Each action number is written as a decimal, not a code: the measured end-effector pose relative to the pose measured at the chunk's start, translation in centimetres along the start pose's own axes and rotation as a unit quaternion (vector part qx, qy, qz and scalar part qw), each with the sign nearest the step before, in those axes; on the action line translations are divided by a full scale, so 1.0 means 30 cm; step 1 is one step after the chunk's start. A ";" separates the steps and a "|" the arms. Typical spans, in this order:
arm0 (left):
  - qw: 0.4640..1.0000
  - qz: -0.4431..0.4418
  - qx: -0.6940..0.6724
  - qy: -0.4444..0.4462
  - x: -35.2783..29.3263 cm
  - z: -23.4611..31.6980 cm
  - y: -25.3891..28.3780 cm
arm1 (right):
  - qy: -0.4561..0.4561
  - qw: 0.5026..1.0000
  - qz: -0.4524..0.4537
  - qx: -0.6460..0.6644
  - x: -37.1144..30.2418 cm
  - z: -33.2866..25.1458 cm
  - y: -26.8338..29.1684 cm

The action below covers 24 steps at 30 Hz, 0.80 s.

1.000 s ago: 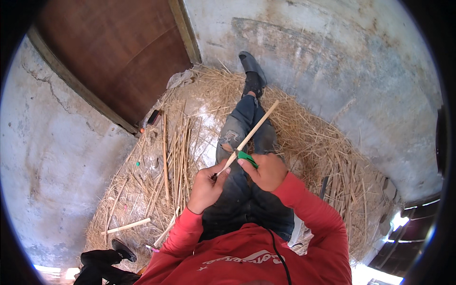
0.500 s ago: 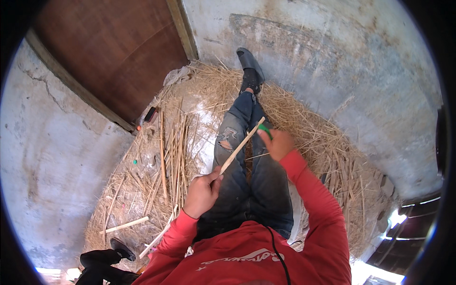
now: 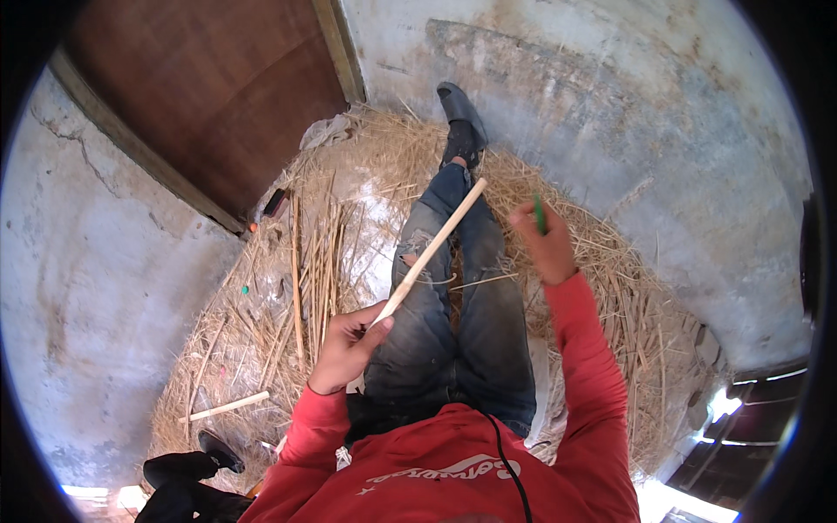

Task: The person uses a small green utility knife and a larger blade to shave and taper thin strips of wood while sitting on a floor covered in straw.

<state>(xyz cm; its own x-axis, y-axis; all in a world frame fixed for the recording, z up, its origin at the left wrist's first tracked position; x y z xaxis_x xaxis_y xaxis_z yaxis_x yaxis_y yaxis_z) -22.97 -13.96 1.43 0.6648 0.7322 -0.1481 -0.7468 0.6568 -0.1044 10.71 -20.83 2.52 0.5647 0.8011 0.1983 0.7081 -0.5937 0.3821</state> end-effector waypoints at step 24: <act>0.998 -0.017 0.046 -0.050 0.087 -0.027 -0.139 | 0.093 0.983 -0.147 -0.054 -0.181 -0.164 -0.236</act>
<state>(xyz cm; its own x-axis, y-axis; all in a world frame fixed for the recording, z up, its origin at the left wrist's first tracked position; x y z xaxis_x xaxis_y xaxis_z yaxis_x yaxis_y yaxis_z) -18.14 -14.93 0.67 0.6921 0.7203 -0.0463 -0.7215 0.6923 -0.0158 0.55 -20.62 3.18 0.2486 0.9425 0.2234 0.7741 -0.3320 0.5390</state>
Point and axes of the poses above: each hand's wrist, its own x-axis towards the middle knuckle, its own y-axis out of the back of the hand, z = x × y, the point moved 3 cm from there along x, towards the middle knuckle, and after that the axes turned 10 degrees about -x, right-handed, at the moved point
